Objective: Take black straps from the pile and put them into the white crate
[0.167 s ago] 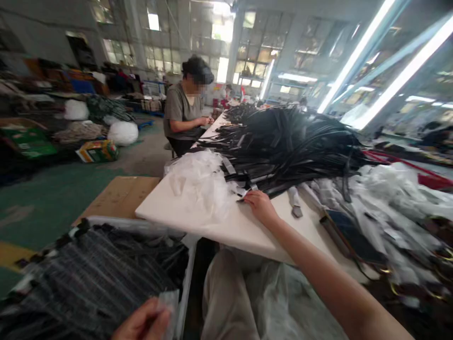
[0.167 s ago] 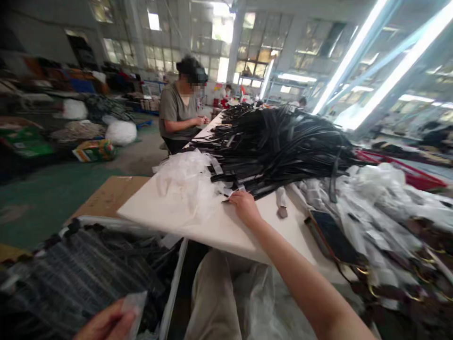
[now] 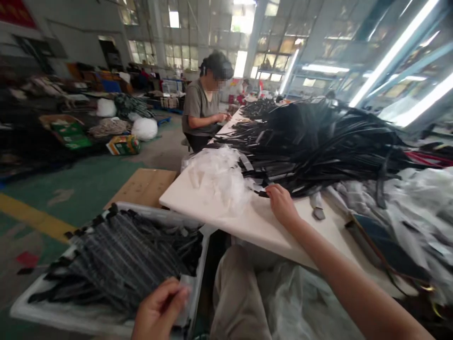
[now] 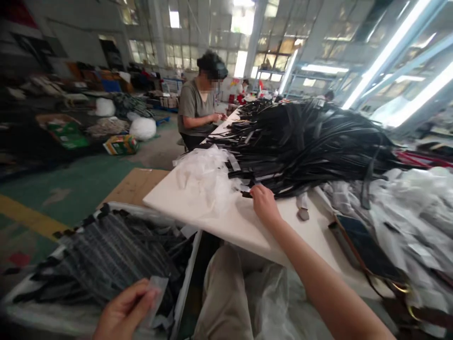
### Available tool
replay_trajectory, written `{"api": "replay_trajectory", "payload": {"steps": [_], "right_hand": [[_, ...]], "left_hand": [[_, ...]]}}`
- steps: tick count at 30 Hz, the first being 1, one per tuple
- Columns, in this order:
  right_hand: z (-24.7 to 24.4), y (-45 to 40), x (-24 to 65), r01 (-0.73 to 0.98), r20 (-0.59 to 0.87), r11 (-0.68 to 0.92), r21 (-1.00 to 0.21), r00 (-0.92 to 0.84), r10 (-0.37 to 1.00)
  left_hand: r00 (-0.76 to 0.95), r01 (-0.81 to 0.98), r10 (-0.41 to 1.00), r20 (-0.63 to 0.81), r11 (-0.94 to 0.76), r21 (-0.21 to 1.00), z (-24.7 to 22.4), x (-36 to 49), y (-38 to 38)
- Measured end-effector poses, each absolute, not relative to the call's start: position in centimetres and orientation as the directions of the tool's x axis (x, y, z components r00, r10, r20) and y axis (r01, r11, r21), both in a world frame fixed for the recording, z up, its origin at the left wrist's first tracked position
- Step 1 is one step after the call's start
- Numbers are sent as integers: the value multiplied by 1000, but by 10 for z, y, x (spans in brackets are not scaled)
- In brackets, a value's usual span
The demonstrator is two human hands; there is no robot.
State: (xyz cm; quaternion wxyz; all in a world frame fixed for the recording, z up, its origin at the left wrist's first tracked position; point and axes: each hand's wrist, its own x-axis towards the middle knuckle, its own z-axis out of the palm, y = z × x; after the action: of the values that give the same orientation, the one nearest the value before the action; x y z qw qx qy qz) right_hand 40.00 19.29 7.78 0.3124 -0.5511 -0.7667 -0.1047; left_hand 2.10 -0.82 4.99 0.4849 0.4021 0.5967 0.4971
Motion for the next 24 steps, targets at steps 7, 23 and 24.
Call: {"api": "replay_trajectory", "payload": {"steps": [7,23,24], "right_hand": [[143,69,306,684,568,715,-146,-533,626],[153,31,222,576,61,765,-288,-786,615],[154,30,222,580,49,762,-286,-786,617]], "left_hand": [[-77,94,997,7,0,996,51,13,-13],[-20,296,995,97,-87,951,62,2,-24],[-20,304,995,102,-91,948,62,2,-24]]}}
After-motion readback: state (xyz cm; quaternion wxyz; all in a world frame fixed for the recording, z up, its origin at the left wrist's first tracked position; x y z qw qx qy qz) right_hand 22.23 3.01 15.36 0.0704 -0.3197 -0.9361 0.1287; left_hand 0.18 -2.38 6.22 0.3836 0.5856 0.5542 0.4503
